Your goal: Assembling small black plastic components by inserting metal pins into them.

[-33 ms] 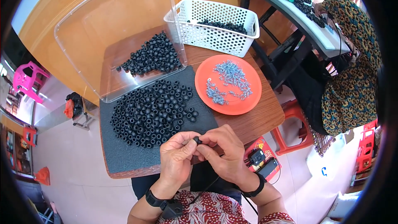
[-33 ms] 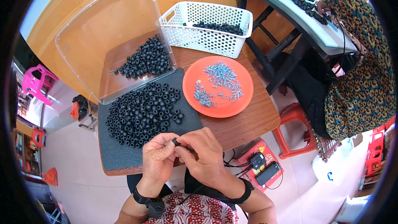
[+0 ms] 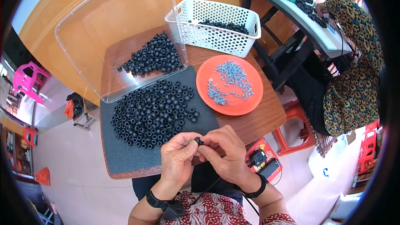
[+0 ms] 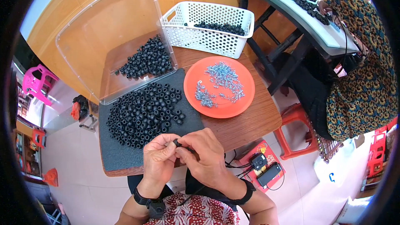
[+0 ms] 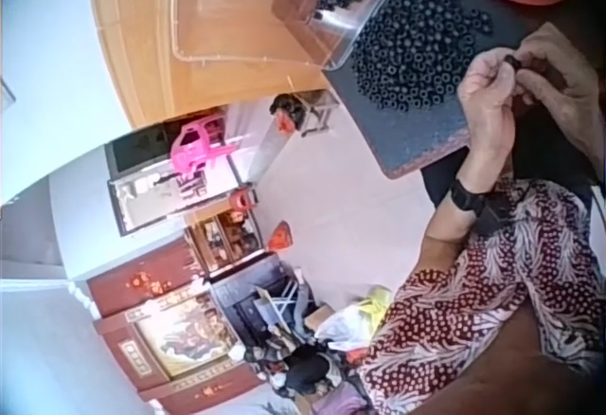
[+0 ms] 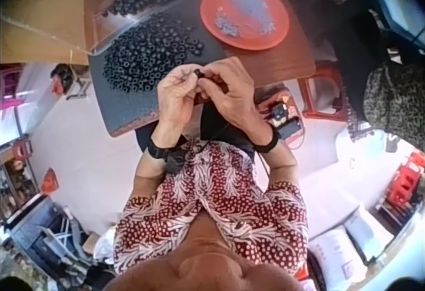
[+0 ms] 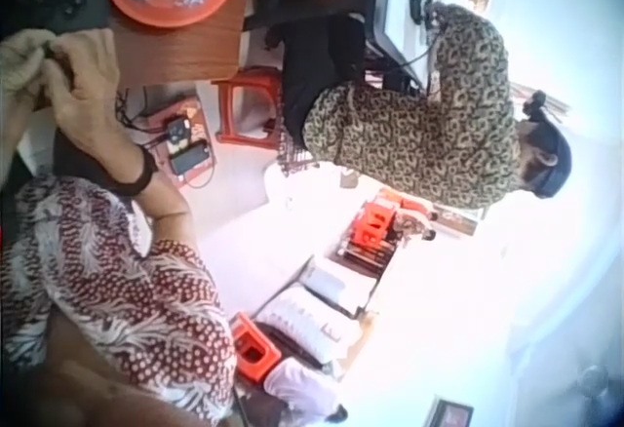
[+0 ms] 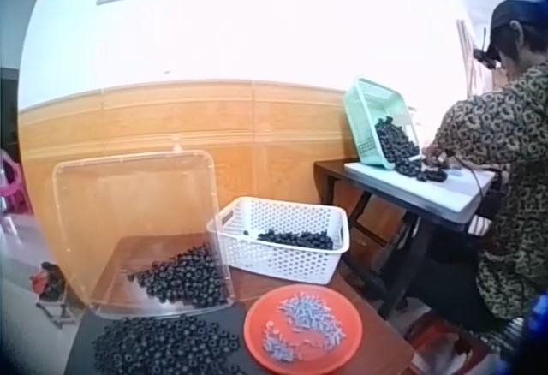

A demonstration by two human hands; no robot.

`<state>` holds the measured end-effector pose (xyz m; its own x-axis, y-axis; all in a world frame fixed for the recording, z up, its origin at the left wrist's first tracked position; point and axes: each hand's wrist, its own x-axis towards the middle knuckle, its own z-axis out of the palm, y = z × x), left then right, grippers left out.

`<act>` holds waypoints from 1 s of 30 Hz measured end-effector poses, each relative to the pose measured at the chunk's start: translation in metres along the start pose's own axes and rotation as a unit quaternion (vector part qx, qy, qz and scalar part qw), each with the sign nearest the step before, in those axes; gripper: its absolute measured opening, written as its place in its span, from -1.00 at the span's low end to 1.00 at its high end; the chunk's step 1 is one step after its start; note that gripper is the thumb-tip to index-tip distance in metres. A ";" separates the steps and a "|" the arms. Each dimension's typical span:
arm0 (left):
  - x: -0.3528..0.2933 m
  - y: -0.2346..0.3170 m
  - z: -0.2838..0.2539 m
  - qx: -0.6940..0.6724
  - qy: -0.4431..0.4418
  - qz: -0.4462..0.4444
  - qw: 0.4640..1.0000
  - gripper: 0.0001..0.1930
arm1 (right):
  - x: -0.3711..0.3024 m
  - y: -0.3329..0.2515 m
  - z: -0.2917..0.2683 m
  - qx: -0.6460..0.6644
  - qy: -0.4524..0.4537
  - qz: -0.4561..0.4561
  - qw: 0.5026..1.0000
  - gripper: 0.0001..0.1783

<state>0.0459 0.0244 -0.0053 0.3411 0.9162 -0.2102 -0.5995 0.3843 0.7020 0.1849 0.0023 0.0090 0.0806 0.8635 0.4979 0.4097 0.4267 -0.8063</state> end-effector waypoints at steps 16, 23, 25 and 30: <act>-0.003 0.008 -0.002 0.053 -0.022 0.010 0.998 -0.81 | -0.002 -0.001 -0.006 0.010 -0.035 -0.001 0.999 -0.76; -0.007 0.009 0.001 0.198 -0.002 0.083 0.977 -0.81 | -0.005 0.001 -0.002 0.055 0.001 0.041 0.998 -0.78; -0.008 0.011 0.004 0.262 -0.005 0.122 0.957 -0.80 | -0.005 0.002 -0.001 0.051 0.000 0.033 0.998 -0.78; -0.007 0.013 0.003 0.255 -0.009 0.100 0.962 -0.79 | -0.008 0.005 0.002 0.092 -0.006 0.092 0.991 -0.82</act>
<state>0.0381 0.0229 0.0076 0.2715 0.9620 -0.0285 -0.2218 0.0913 0.9708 0.1845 -0.0019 0.0009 0.1271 0.9341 0.3337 0.2167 0.3021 -0.9283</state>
